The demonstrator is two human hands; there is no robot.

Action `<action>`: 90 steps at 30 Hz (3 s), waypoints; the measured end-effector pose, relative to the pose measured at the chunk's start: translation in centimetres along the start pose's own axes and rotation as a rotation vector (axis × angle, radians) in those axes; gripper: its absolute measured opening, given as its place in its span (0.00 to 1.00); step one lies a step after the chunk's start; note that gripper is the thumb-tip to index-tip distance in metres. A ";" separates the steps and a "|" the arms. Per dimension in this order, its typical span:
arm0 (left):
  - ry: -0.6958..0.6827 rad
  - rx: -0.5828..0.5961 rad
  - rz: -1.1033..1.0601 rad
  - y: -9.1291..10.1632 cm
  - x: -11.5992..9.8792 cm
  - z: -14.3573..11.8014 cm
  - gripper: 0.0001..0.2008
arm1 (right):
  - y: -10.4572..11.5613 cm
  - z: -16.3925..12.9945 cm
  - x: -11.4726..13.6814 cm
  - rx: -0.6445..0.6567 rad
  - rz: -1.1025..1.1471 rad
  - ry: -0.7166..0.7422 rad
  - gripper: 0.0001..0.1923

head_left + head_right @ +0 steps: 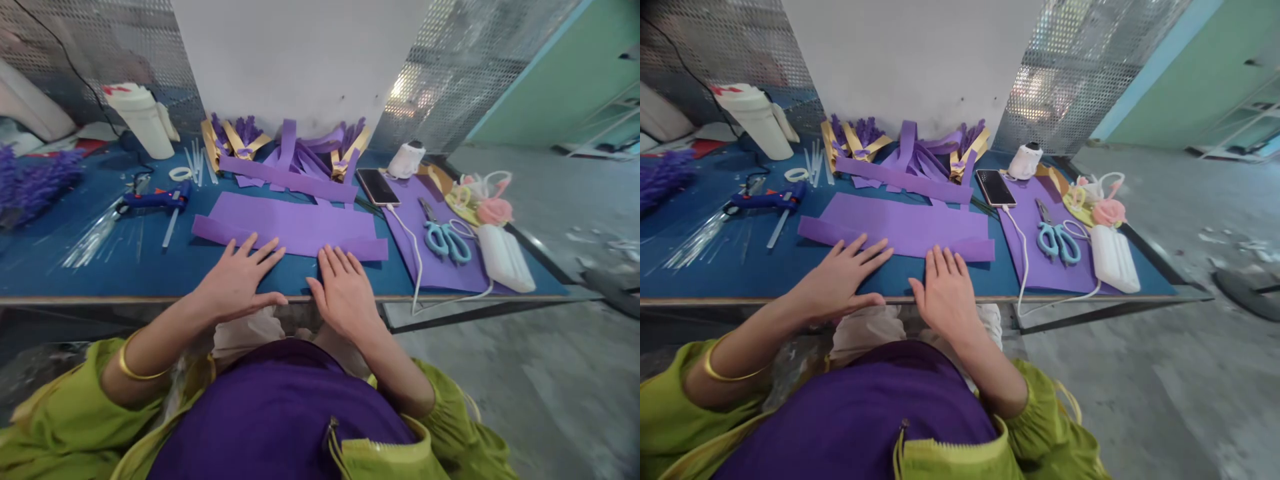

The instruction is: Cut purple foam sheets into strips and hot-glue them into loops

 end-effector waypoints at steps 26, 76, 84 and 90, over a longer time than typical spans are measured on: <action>0.270 -0.161 -0.328 6.6 13.9 -1.2 0.19 | 1.7 2.1 -7.0 0.154 0.004 0.105 0.13; 0.711 -0.690 -2.613 -3.0 -3.7 8.2 0.06 | 0.8 7.2 -13.0 -0.072 0.901 -0.507 0.18; 0.748 -0.604 -2.552 -3.4 -3.8 8.0 0.09 | -0.9 -1.4 -26.6 0.262 -0.166 -0.738 0.16; 0.767 -0.543 -2.534 -3.2 -3.5 8.2 0.09 | -2.5 0.1 -28.9 0.262 -0.070 -0.760 0.16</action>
Point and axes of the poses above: each hand's wrist, its own z-axis towards the middle knuckle, its own y-axis out of the back of the hand, x = y × z, the point moved 8 cm from there along z, towards the middle knuckle, and after that the axes turned 12 degrees about -z, right-handed, at the moved point
